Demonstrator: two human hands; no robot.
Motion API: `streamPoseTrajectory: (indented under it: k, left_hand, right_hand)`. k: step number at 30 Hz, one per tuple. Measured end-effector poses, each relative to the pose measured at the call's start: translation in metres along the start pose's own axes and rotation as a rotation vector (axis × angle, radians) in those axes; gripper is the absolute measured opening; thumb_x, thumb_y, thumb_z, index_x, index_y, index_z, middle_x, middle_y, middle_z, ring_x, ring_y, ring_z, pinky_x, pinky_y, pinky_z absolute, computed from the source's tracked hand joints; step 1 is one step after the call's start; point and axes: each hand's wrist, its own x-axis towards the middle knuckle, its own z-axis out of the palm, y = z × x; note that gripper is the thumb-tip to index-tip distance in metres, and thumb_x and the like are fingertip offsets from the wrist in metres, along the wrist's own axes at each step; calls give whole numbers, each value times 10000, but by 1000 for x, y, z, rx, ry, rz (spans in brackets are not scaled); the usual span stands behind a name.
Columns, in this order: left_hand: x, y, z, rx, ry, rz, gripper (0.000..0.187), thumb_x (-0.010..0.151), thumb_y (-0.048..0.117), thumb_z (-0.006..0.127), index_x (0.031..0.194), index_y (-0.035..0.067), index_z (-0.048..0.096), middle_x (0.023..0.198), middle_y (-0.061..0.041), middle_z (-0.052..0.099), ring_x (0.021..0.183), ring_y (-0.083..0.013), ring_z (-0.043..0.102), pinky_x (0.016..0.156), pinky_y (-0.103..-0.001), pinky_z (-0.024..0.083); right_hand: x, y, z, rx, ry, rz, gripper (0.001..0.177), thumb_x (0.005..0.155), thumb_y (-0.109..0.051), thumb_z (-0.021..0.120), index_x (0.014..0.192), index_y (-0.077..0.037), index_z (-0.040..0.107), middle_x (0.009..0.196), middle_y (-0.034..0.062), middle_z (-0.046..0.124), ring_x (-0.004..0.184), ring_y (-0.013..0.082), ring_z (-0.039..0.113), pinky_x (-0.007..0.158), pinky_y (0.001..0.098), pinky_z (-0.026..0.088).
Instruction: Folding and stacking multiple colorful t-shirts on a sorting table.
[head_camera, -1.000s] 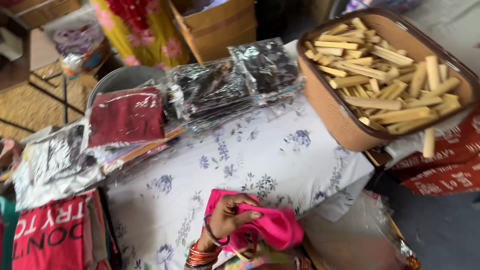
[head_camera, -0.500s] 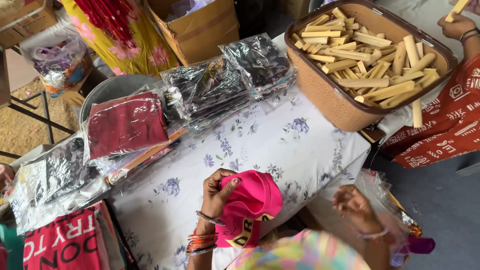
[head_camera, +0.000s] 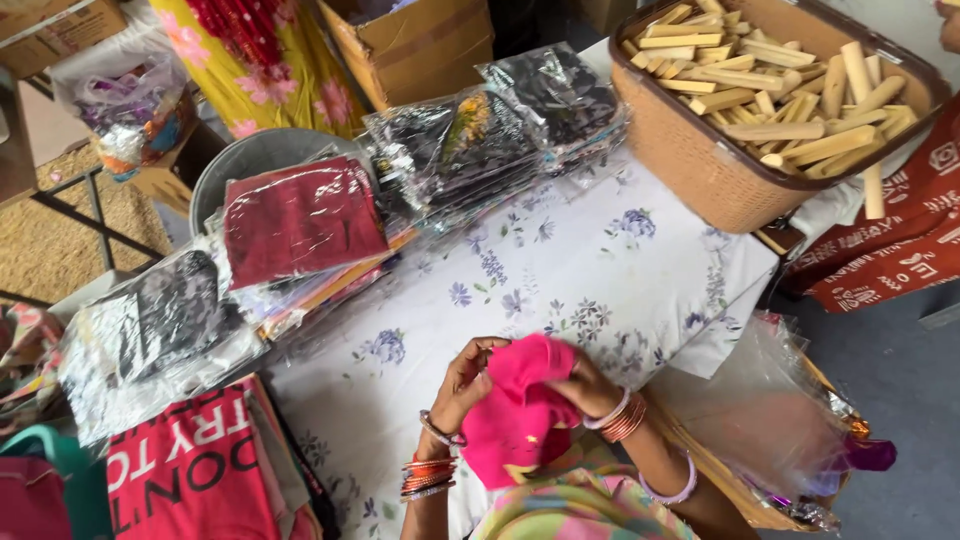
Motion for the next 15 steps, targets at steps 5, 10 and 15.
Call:
streamPoseTrajectory:
  k: [5,10,15]
  left_hand:
    - [-46,-69,-60,156,-210,-55,601,741,170,902,1255,-7,644,1214,-28,629,1161,-151,563,1025,-308,461]
    - [-64,-11,-62,204,-299,-337,572,802,82,893,1317,-33,672,1169,-93,772,1018,-178,705,938,-318,585]
    - [-69,26,-91,538,-167,-246,487,884,59,769,1347,6,626,1125,-121,812,970,-193,792,919,-359,630]
  right_hand:
    - [20,2,-11,587,189,75,356,984,-127,692,1316,-17,628,1248,101,697,1164,230,655,1035,425,524]
    - [43,-28,-51,716,273,48,480,913,-180,718,1362,-73,589,1333,84,654,1259,253,602,1072,451,484]
    - [51,-89,-106,459,430,-316,599,841,-232,801,1370,-64,575,1321,59,684,1237,229,654,1071,426,534]
